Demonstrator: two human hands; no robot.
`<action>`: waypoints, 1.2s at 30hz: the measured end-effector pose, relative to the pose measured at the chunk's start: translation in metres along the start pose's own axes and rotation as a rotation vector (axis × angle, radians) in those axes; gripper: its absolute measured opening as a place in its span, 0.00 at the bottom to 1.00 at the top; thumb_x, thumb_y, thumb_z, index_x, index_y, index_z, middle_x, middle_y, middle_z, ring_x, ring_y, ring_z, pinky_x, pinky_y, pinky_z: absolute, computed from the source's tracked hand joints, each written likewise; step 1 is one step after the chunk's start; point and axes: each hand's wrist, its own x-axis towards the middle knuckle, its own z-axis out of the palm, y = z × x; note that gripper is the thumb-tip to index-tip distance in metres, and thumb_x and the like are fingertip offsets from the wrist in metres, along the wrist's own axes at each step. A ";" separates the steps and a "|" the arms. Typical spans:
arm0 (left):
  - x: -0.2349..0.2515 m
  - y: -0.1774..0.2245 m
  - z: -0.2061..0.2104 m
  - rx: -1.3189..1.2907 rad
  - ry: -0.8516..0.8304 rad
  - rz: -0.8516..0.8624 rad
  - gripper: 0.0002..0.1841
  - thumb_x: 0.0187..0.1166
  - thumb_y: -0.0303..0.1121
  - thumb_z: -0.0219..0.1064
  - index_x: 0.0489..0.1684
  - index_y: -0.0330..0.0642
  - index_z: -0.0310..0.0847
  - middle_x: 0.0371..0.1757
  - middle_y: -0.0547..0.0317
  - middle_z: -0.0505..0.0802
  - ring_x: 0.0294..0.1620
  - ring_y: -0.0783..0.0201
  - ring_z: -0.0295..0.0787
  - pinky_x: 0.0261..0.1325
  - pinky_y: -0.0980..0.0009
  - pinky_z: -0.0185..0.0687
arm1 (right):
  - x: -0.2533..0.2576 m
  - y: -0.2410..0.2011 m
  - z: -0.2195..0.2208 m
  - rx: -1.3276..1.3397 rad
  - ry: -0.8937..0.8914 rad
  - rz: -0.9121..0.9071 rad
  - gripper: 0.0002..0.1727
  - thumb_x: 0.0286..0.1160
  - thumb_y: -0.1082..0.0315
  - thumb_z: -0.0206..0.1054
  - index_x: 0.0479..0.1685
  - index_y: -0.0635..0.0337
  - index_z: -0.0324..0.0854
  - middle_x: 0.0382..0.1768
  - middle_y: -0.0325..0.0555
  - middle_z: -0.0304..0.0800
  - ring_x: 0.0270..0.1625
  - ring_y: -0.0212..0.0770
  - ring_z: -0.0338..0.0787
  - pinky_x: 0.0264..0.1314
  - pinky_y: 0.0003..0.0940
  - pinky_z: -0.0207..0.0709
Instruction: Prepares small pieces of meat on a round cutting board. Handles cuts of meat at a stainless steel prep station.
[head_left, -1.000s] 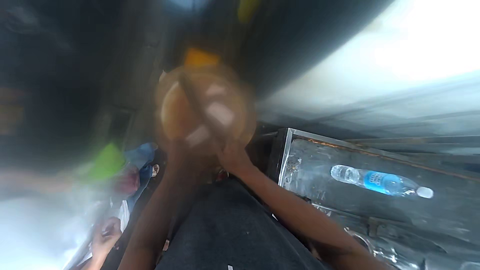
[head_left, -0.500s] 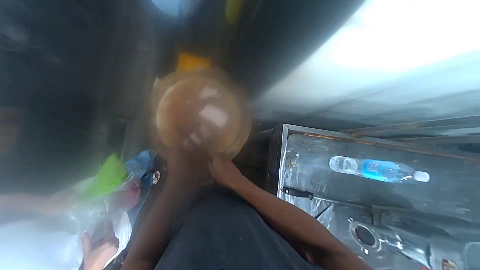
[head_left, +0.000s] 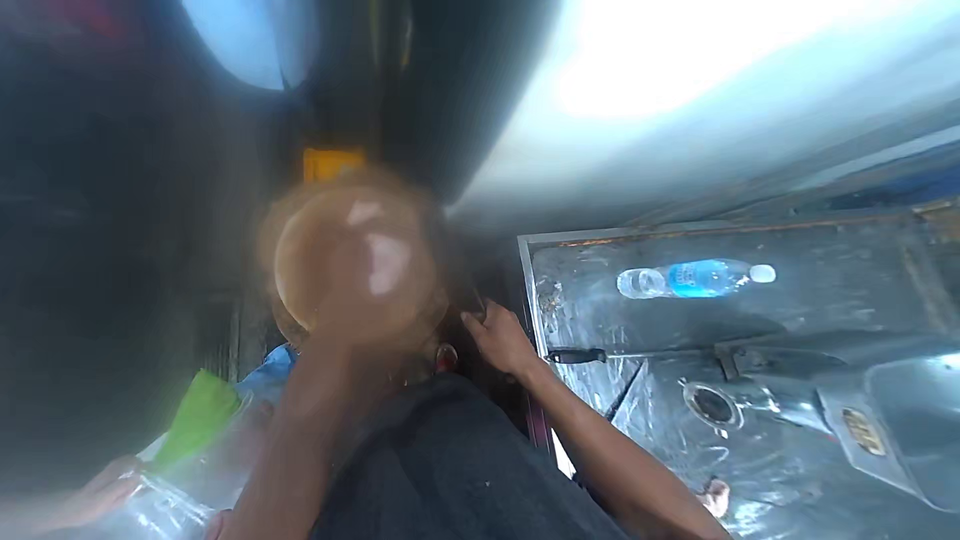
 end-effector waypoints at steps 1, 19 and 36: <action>0.006 0.005 -0.004 -0.004 -0.068 0.000 0.22 0.89 0.35 0.60 0.76 0.30 0.76 0.80 0.28 0.77 0.84 0.32 0.69 0.84 0.37 0.62 | -0.007 0.007 0.001 -0.010 -0.032 0.008 0.22 0.87 0.50 0.60 0.58 0.62 0.80 0.35 0.49 0.86 0.37 0.47 0.89 0.46 0.51 0.83; -0.059 -0.068 0.008 -0.871 0.198 0.105 0.13 0.80 0.24 0.68 0.59 0.34 0.76 0.45 0.49 0.87 0.37 0.62 0.86 0.42 0.62 0.89 | 0.018 -0.008 0.025 0.045 -0.379 -0.023 0.23 0.86 0.49 0.63 0.60 0.62 0.78 0.34 0.51 0.87 0.24 0.44 0.87 0.32 0.45 0.86; -0.035 -0.173 0.096 -0.282 0.214 -0.175 0.14 0.79 0.37 0.71 0.53 0.36 0.89 0.47 0.46 0.95 0.51 0.49 0.94 0.61 0.46 0.87 | 0.044 -0.085 0.065 -0.516 -0.322 -0.222 0.28 0.93 0.48 0.49 0.67 0.65 0.78 0.58 0.62 0.89 0.64 0.60 0.90 0.66 0.61 0.81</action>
